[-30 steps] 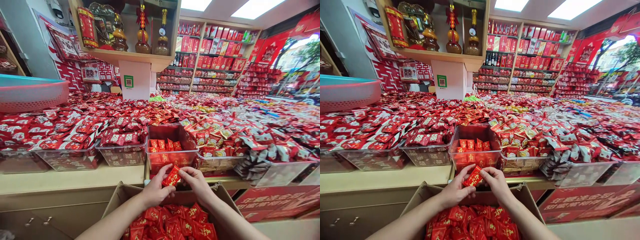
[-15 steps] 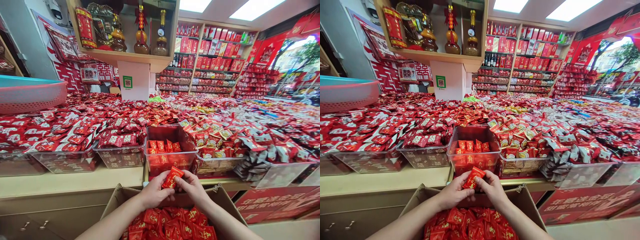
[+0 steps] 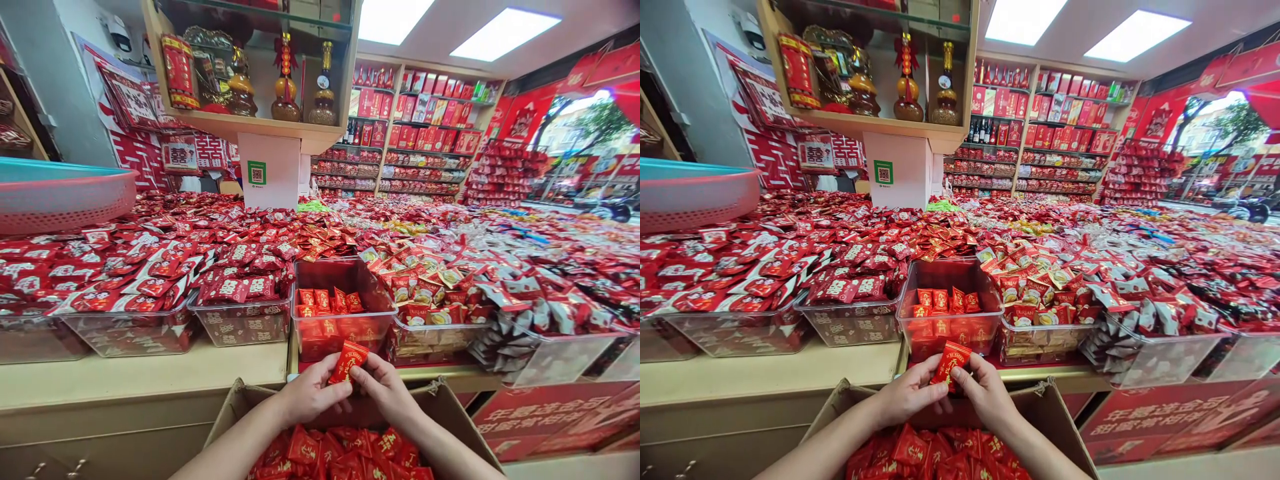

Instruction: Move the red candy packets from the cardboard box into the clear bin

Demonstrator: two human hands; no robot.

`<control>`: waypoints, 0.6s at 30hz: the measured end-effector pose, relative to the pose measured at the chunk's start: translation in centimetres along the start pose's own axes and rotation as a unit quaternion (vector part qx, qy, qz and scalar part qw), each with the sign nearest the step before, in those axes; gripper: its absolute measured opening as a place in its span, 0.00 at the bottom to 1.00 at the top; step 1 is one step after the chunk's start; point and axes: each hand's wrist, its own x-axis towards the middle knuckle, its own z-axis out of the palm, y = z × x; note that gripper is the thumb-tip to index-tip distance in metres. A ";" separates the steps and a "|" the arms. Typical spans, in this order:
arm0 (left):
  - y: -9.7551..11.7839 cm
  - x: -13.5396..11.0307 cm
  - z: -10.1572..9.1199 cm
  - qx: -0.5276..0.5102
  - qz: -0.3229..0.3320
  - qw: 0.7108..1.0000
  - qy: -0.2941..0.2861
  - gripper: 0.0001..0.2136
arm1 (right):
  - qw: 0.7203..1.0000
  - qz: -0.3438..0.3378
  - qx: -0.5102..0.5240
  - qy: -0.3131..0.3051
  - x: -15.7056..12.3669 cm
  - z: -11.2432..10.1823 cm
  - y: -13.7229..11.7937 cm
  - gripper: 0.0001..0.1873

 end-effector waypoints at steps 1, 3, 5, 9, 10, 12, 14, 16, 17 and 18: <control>0.0 0.1 0.1 -0.005 -0.005 1.000 0.005 0.22 | 1.000 -0.014 -0.015 0.000 0.0 0.0 0.1 0.13; -0.1 0.3 0.3 -0.009 -0.014 0.999 0.032 0.20 | 0.999 -0.033 -0.028 0.016 -0.1 0.2 0.2 0.12; -0.3 0.5 0.5 -0.015 -0.032 0.997 0.067 0.20 | 0.996 -0.042 -0.037 0.076 -0.3 0.5 0.3 0.12; -0.2 0.5 0.5 0.031 -0.047 0.990 0.126 0.22 | 0.978 -0.066 -0.168 0.107 -0.8 1.0 -0.2 0.13; 0.0 0.3 0.5 0.063 -0.033 0.989 0.133 0.22 | 0.972 -0.071 -0.207 0.086 -0.9 1.2 -0.4 0.13; 0.4 0.1 0.3 0.122 0.007 0.984 0.133 0.22 | 0.961 -0.077 -0.259 0.059 -1.0 1.3 -0.8 0.12; 0.7 -0.1 0.1 0.135 0.026 0.984 0.111 0.22 | 0.953 -0.080 -0.284 0.062 -1.0 1.3 -1.0 0.09; 0.6 -0.2 0.0 0.103 0.010 0.992 0.077 0.24 | 0.947 -0.083 -0.300 0.073 -0.9 1.1 -1.1 0.08; 0.5 -0.2 0.0 0.087 -0.001 0.994 0.067 0.24 | 0.945 -0.085 -0.305 0.079 -0.8 0.9 -1.1 0.07; 0.3 -0.2 0.0 0.075 -0.011 0.995 0.060 0.25 | 0.944 -0.089 -0.306 0.085 -0.8 0.8 -1.1 0.07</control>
